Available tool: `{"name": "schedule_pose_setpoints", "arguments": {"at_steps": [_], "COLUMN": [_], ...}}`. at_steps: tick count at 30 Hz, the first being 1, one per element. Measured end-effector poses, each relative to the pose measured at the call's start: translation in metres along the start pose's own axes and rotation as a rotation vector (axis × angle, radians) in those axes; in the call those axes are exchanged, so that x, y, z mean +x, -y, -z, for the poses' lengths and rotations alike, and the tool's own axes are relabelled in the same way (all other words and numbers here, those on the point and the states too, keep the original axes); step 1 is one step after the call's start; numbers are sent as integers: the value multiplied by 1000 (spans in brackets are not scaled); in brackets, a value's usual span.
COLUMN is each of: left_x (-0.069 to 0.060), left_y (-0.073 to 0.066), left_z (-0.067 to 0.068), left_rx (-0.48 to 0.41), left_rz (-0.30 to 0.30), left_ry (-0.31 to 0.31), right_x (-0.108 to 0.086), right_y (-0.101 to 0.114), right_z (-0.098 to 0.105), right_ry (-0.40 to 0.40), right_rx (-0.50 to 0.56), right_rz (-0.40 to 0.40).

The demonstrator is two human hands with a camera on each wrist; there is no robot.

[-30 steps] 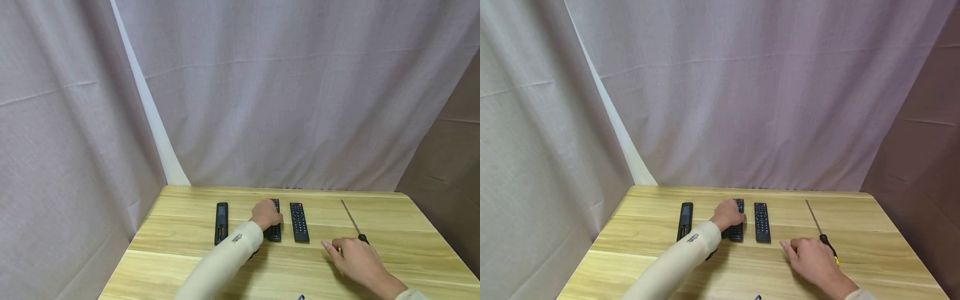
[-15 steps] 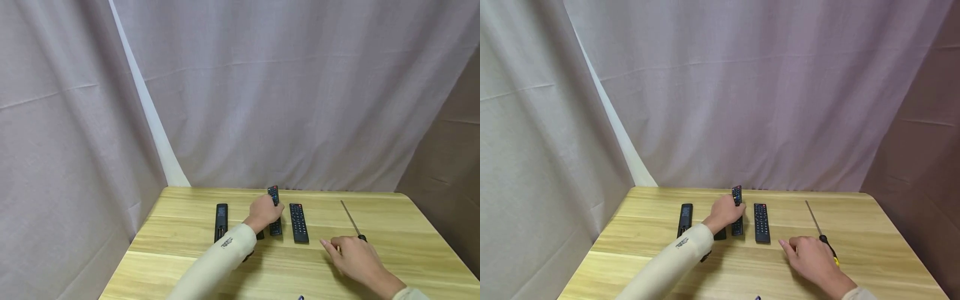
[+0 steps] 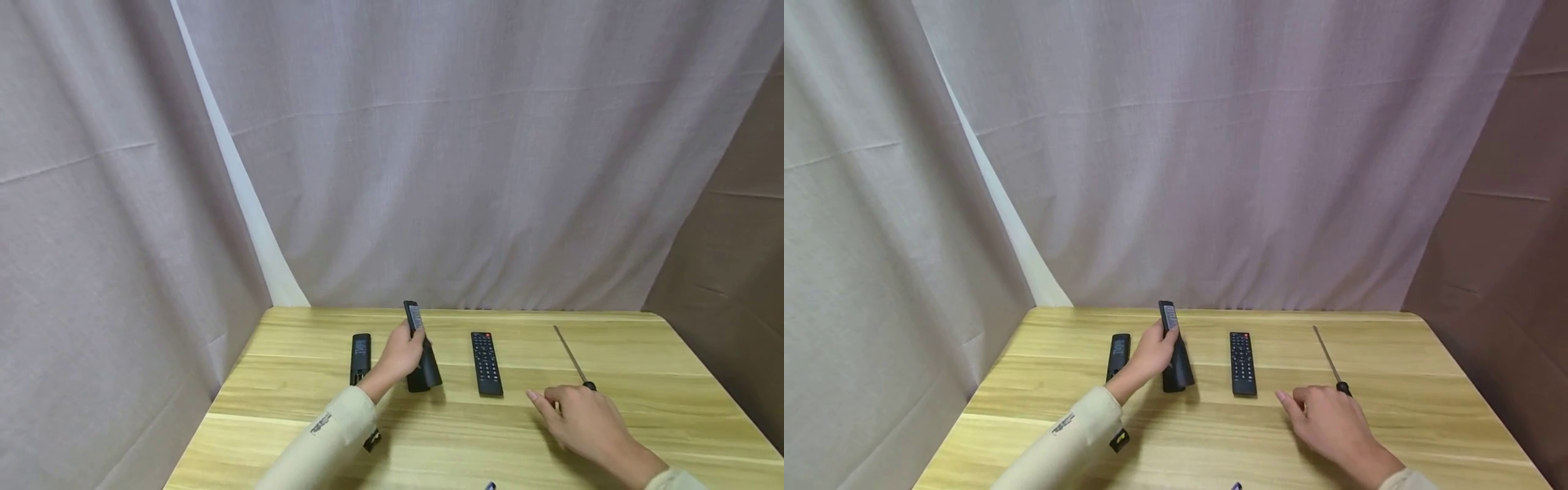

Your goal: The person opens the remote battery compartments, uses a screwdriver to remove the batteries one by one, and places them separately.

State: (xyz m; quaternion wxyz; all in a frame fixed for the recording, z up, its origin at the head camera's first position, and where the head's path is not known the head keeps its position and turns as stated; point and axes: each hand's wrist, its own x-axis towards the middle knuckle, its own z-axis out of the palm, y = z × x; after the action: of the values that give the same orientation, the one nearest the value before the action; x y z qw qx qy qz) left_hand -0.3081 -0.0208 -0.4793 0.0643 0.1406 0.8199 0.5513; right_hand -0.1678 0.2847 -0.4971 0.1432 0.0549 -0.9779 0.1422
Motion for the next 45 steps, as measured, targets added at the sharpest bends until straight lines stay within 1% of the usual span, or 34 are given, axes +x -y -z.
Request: {"name": "schedule_pose_setpoints", "arguments": {"at_steps": [2,4,8,10,14,20,25,28,32,35,42,45], "left_x": [-6,-12,-23,-28,-38,-46,-49,-50,-50,-49,-50,-50], "left_y": [2,3,2,2,2,5,9,11,13,15,17,18], "left_z": [5,8,11,12,16,23,27,27,25,23,23,23], "left_rx": [-59,-119,-235,-276,-332,-353,-381,-377,-385,-386,-380,-379], "left_rz": [-3,-20,-43,-52,-54,-70,-56,-45,-52,-58,-46,-46], "left_ry": [-5,-9,-1,5,23,43,63,84,99,96,89,86], "right_x": [0,1,1,1,-1,-2,-1,-1,1,3,6,6], "right_y": [0,0,1,2,3,2,3,4,6,8,16,21], "right_z": [0,0,-1,-2,-4,-6,-6,-5,-5,-6,-11,-16], "right_ry": [15,29,42,43,37,8,3,17,54,75,119,113], "right_rx": [1,-2,4,7,3,-12,-21,-18,-9,-3,16,18], "right_rz": [-7,-17,-33,-37,-35,-22,-12,-20,-40,-48,-44,-24]}}
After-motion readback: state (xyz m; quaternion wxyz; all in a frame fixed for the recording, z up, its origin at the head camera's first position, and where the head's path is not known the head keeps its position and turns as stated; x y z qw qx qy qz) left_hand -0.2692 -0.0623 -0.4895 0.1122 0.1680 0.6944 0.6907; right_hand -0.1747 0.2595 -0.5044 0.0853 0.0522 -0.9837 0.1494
